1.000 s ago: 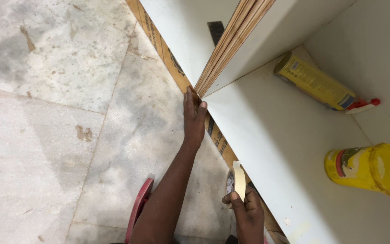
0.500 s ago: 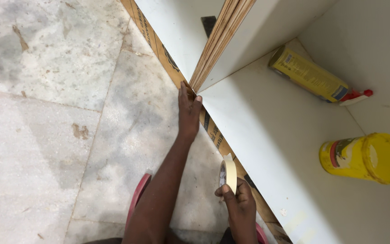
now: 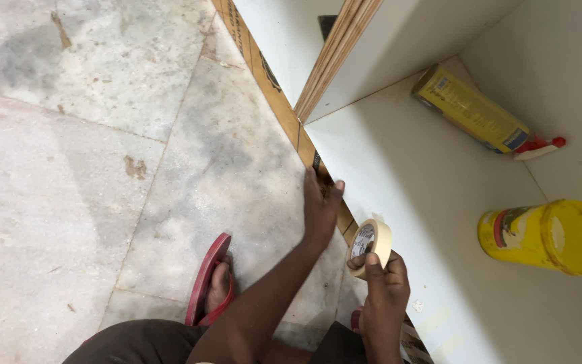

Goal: The person sits on the floor and applies masking tape along the bottom edge of a white cabinet or shelf. They repeatedly tear off pieces of tape and press them onto the surface to cover the edge.

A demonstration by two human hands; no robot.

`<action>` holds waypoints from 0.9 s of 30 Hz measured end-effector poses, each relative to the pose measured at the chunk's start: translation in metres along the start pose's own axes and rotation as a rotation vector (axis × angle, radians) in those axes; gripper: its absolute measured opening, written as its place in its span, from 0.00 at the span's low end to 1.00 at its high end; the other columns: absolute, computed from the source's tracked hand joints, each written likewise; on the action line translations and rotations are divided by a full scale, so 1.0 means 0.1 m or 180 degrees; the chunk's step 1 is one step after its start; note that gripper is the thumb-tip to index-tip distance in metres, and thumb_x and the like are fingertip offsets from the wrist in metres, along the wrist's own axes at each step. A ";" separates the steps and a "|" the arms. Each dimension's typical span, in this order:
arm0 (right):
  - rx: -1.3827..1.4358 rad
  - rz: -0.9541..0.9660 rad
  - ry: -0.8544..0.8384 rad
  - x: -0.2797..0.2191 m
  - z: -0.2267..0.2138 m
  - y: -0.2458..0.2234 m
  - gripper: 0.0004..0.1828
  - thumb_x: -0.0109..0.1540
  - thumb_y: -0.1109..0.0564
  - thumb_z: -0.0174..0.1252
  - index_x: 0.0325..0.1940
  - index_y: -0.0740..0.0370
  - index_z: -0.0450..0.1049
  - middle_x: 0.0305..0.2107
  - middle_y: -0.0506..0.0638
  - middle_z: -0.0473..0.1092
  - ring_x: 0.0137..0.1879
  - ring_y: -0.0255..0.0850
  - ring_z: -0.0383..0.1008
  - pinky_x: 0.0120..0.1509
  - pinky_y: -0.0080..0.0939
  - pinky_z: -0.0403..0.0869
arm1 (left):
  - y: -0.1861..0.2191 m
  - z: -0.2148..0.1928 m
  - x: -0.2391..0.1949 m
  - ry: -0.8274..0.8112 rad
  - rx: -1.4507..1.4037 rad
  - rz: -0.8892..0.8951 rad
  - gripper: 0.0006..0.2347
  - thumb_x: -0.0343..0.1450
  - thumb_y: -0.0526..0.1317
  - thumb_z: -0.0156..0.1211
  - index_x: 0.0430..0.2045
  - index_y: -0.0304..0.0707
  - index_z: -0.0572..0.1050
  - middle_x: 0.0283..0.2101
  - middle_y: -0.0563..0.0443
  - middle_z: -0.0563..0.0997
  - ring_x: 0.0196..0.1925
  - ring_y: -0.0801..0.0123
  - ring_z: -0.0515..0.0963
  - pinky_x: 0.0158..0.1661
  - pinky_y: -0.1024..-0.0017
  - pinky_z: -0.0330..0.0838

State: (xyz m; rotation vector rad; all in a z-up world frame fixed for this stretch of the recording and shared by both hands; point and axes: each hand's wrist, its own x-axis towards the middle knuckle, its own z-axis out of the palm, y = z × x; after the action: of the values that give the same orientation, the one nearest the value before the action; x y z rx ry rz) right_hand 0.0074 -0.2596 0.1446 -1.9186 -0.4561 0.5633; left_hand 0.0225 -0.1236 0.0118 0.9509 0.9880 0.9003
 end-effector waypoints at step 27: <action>0.1242 -0.1102 0.0176 0.07 -0.61 -0.41 0.17 0.71 0.52 0.57 0.56 0.68 0.69 0.37 0.53 0.74 0.44 0.37 0.75 0.56 0.42 0.74 | -0.51 0.30 -0.92 -0.0269 -0.1424 -0.1323 0.38 0.71 0.64 0.48 0.69 0.34 0.56 0.67 0.35 0.60 0.71 0.48 0.61 0.66 0.51 0.61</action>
State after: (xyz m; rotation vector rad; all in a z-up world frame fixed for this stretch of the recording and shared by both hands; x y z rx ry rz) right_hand 0.0457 -0.2850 0.2022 -1.4394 -0.5814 0.3403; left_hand 0.0325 -0.2317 -0.0042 0.3808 0.8228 0.6804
